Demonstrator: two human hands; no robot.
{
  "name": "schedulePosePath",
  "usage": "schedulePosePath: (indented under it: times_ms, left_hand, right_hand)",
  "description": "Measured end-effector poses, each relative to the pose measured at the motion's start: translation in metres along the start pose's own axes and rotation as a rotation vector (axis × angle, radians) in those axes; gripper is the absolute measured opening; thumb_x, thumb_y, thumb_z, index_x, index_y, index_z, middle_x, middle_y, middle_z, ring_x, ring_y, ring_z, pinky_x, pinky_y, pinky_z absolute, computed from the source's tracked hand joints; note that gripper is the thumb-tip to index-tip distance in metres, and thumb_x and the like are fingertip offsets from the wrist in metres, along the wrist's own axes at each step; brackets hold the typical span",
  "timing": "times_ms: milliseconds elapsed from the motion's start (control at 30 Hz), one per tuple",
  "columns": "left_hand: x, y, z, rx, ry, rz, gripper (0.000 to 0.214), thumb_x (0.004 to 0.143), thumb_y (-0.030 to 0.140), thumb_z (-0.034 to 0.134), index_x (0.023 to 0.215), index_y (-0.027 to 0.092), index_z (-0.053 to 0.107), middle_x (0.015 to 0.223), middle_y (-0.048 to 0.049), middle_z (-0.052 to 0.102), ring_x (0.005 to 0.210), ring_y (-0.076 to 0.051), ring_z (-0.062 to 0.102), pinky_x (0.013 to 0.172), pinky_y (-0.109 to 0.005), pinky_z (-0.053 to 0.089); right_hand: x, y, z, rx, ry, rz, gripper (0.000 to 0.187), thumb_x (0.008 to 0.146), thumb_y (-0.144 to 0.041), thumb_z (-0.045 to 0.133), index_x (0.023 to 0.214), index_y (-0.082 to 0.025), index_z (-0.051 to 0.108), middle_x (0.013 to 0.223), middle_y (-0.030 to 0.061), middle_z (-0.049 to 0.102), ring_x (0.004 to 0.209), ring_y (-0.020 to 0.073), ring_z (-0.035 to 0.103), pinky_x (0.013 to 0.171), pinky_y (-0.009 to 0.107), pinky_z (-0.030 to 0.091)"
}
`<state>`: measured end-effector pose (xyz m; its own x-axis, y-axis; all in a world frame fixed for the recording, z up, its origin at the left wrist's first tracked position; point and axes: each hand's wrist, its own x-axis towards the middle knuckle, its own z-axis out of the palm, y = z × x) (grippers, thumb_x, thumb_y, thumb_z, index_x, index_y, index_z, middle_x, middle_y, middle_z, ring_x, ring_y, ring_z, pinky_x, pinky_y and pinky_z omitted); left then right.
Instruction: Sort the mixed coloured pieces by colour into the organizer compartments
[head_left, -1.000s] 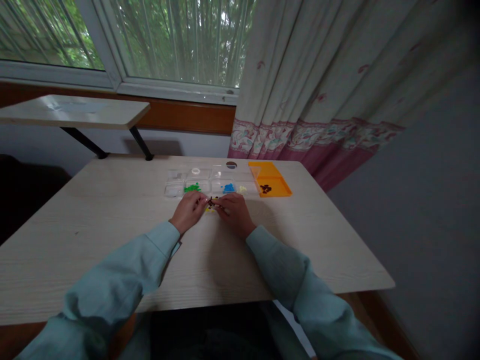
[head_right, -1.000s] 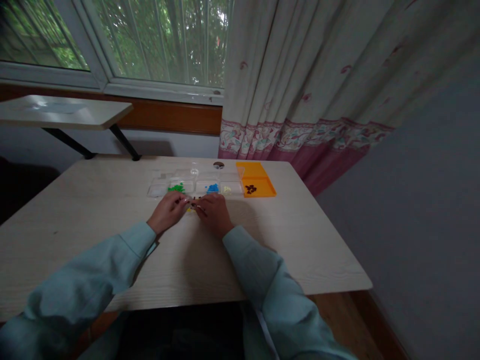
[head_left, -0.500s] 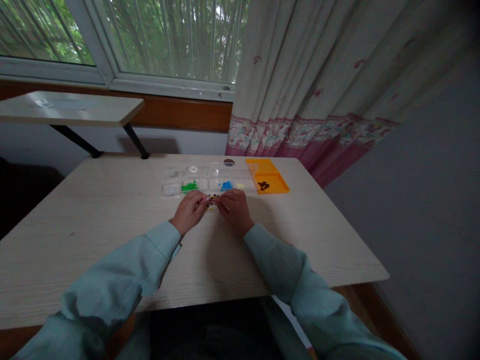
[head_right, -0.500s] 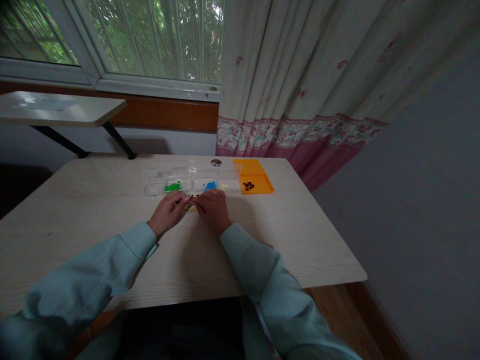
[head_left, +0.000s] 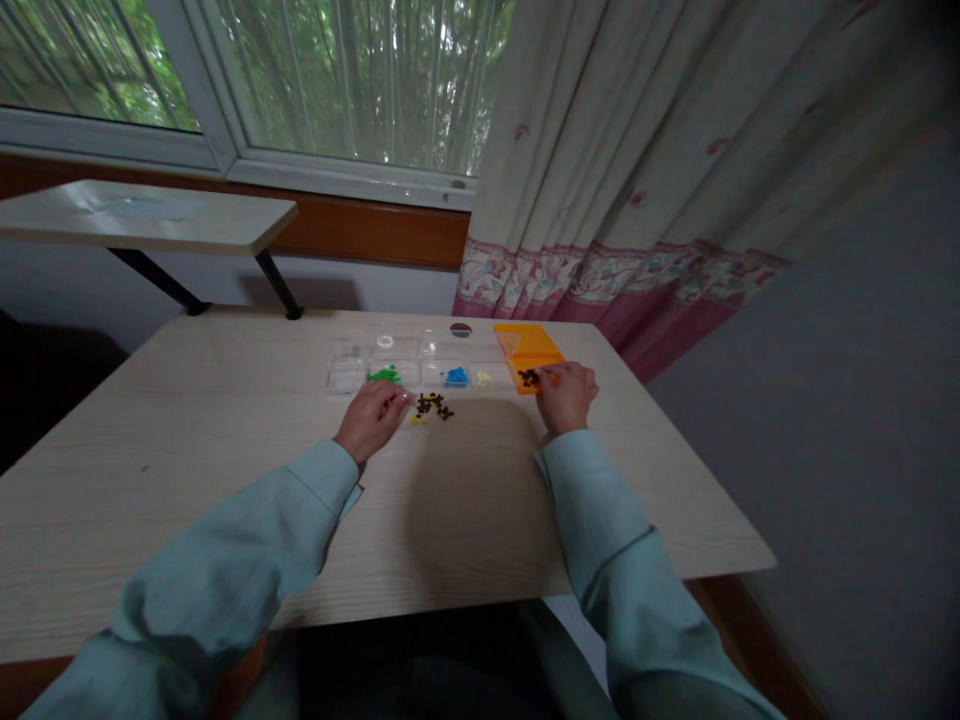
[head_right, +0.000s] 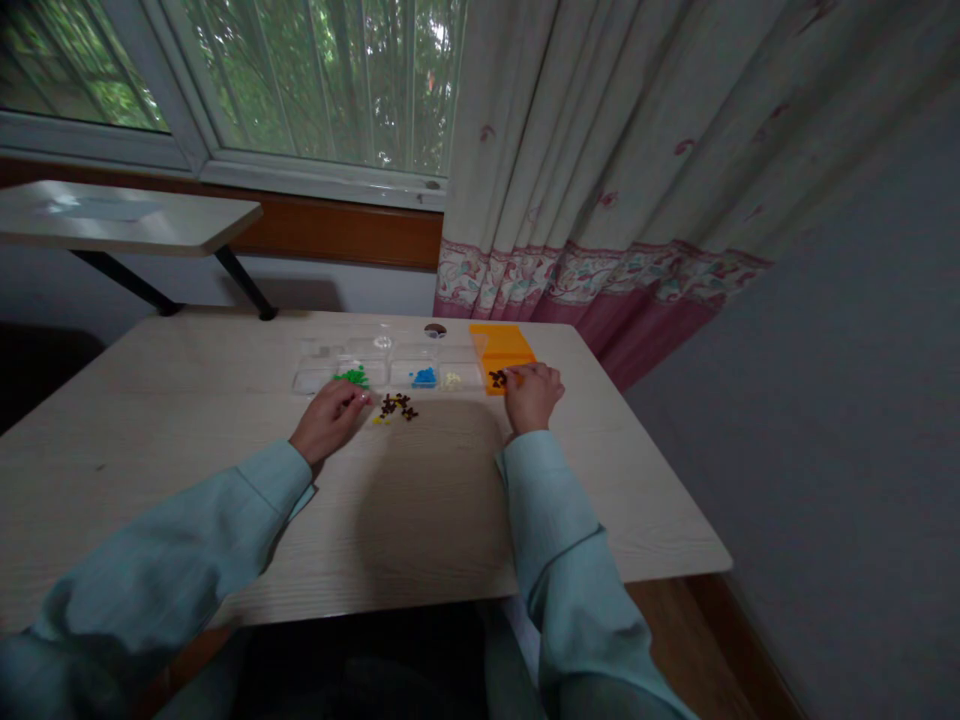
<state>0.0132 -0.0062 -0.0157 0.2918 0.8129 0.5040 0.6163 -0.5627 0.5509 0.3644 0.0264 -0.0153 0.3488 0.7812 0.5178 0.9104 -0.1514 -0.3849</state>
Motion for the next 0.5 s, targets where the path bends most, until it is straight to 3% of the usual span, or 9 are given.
schedulePosePath:
  times_ms: [167,367,500]
  left_hand:
    - [-0.001,-0.001,0.001,-0.004,-0.015,0.006,0.031,0.098,0.036,0.042,0.086,0.019,0.065,0.079,-0.0048,0.058,0.083,-0.02,0.053,0.077,-0.034,0.043]
    - [0.0,0.002,0.0,0.0,-0.035,0.005,0.03,0.097,0.035,0.043,0.087,0.019,0.066,0.078,-0.0049,0.059,0.082,-0.02,0.053,0.077,-0.034,0.043]
    - [0.0,0.005,0.0,0.023,-0.048,0.016,0.027,0.096,0.034,0.046,0.09,0.019,0.067,0.079,-0.0056,0.06,0.082,-0.021,0.053,0.077,-0.035,0.043]
  right_hand:
    - [-0.002,-0.001,0.0,-0.067,-0.085,-0.034,0.036,0.09,-0.037,0.046,0.092,-0.017,0.076,0.109,0.0149,0.064,0.106,0.0304,0.043,0.086,0.042,0.028]
    - [0.0,-0.008,-0.004,0.073,0.068,-0.071,0.036,0.091,-0.036,0.045,0.093,-0.016,0.075,0.103,0.0147,0.067,0.101,0.0288,0.048,0.085,0.042,0.033]
    - [-0.006,-0.027,-0.004,0.16,0.07,-0.182,0.035,0.092,-0.036,0.045,0.091,-0.018,0.075,0.096,0.0117,0.068,0.096,0.0255,0.051,0.086,0.041,0.036]
